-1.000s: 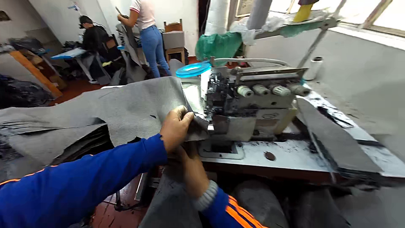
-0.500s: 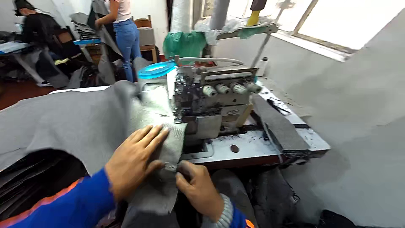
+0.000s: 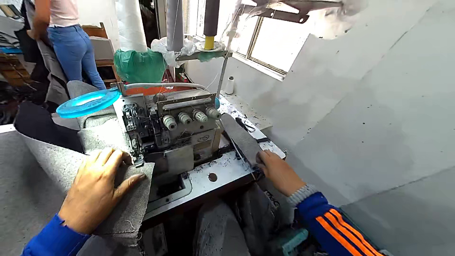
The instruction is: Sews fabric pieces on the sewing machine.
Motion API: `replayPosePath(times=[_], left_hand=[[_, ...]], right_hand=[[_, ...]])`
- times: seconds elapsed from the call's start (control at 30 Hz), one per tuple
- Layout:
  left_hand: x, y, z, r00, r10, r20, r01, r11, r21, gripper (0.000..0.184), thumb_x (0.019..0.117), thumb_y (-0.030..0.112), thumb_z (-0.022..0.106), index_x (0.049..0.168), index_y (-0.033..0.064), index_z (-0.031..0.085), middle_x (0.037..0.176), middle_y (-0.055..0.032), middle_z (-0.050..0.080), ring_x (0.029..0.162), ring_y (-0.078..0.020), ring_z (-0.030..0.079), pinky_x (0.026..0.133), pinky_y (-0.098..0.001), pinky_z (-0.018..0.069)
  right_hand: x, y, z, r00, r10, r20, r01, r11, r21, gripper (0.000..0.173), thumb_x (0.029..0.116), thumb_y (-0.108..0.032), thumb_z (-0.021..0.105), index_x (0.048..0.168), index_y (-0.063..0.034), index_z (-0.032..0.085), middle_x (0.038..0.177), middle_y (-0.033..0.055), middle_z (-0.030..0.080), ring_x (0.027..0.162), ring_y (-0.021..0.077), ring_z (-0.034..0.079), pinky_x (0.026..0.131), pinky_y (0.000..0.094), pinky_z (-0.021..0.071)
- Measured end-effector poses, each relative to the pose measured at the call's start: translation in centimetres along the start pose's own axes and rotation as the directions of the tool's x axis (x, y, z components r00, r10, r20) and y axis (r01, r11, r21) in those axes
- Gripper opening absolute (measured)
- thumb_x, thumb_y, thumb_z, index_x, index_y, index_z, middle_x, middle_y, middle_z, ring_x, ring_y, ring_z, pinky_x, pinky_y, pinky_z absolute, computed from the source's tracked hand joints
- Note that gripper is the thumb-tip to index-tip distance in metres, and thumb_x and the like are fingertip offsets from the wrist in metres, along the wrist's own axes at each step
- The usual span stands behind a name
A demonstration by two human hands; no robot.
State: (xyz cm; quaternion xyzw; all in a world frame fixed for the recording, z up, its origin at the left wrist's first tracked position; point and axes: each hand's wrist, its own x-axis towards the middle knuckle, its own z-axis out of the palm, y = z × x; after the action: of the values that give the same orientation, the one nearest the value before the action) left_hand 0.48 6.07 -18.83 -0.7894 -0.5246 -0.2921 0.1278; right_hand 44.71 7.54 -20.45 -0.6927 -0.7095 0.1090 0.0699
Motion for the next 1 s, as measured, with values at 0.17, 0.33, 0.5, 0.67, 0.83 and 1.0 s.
replayPosePath(times=[0.17, 0.33, 0.5, 0.67, 0.83, 1.0], left_hand=[[-0.1, -0.5, -0.3, 0.999, 0.048, 0.018, -0.046, 0.995, -0.084, 0.059, 0.0905, 0.063, 0.052, 0.086, 0.0072, 0.07, 0.093, -0.0086, 0.068, 0.09, -0.03, 0.066, 0.076, -0.0516, 0.052], [1.0, -1.1, -2.9, 0.991, 0.064, 0.117, 0.002, 0.868, -0.496, 0.03, 0.0829, 0.032, 0.077, 0.106, 0.0143, 0.07, 0.067, 0.0111, 0.057, 0.058, 0.0029, 0.054, 0.056, -0.0148, 0.0466], [0.9, 0.4, -6.2, 0.992, 0.087, 0.09, -0.011, 0.776, -0.631, 0.009, 0.0876, 0.019, 0.075, 0.092, 0.0111, 0.076, 0.083, 0.0079, 0.07, 0.076, 0.0033, 0.064, 0.071, -0.0139, 0.0546], [0.0, 1.9, -7.1, 0.998, 0.043, -0.051, -0.065, 0.799, -0.597, 0.013, 0.095, 0.02, 0.069, 0.091, 0.0109, 0.077, 0.093, 0.0059, 0.07, 0.087, 0.0019, 0.065, 0.078, -0.014, 0.0554], [-0.7, 1.4, -7.2, 0.992, -0.063, -0.108, -0.024, 0.749, -0.662, 0.007, 0.0851, 0.015, 0.079, 0.089, 0.0129, 0.075, 0.106, 0.002, 0.073, 0.099, -0.008, 0.07, 0.086, -0.0238, 0.0602], [-0.7, 1.7, -7.7, 0.984, -0.149, -0.093, 0.043, 0.716, -0.697, 0.011, 0.0801, 0.003, 0.079, 0.088, 0.008, 0.072, 0.082, 0.002, 0.074, 0.073, -0.0048, 0.07, 0.068, -0.0204, 0.0599]], right_hand=[[1.0, 2.1, -1.8, 0.972, -0.226, -0.063, 0.229, 0.973, 0.041, 0.015, 0.0926, 0.0, 0.066, 0.106, 0.0076, 0.066, 0.109, 0.0268, 0.064, 0.102, 0.0451, 0.064, 0.089, 0.0632, 0.0517], [0.2, -3.8, -5.4, 0.683, -0.418, -0.599, 0.359, 0.906, -0.224, 0.021, 0.0945, -0.001, 0.058, 0.113, 0.0091, 0.06, 0.083, 0.0279, 0.065, 0.066, 0.0479, 0.066, 0.055, 0.0626, 0.0516], [-2.1, -15.5, -1.0, 0.368, -0.345, -0.864, 0.744, 0.666, 0.051, 0.029, 0.0931, -0.014, 0.066, 0.119, 0.0005, 0.066, 0.098, 0.0127, 0.075, 0.083, 0.0178, 0.072, 0.072, 0.0341, 0.0597], [-4.4, -26.8, 3.8, 0.691, -0.066, -0.72, 0.723, 0.085, 0.686, 0.023, 0.0908, 0.003, 0.065, 0.113, 0.002, 0.062, 0.089, -0.0022, 0.074, 0.082, -0.0008, 0.07, 0.076, 0.0183, 0.0595], [-5.4, -30.0, 3.6, 0.851, -0.091, -0.517, 0.504, -0.133, 0.854, 0.018, 0.0964, 0.006, 0.052, 0.114, 0.0018, 0.054, 0.085, -0.0013, 0.073, 0.082, -0.0008, 0.07, 0.077, 0.0177, 0.0573], [-5.4, -29.8, 3.9, 0.866, -0.113, -0.488, 0.478, -0.106, 0.872, 0.007, 0.0958, 0.001, 0.058, 0.095, -0.0042, 0.054, 0.072, -0.0074, 0.065, 0.068, -0.0051, 0.062, 0.065, 0.0138, 0.0523]])
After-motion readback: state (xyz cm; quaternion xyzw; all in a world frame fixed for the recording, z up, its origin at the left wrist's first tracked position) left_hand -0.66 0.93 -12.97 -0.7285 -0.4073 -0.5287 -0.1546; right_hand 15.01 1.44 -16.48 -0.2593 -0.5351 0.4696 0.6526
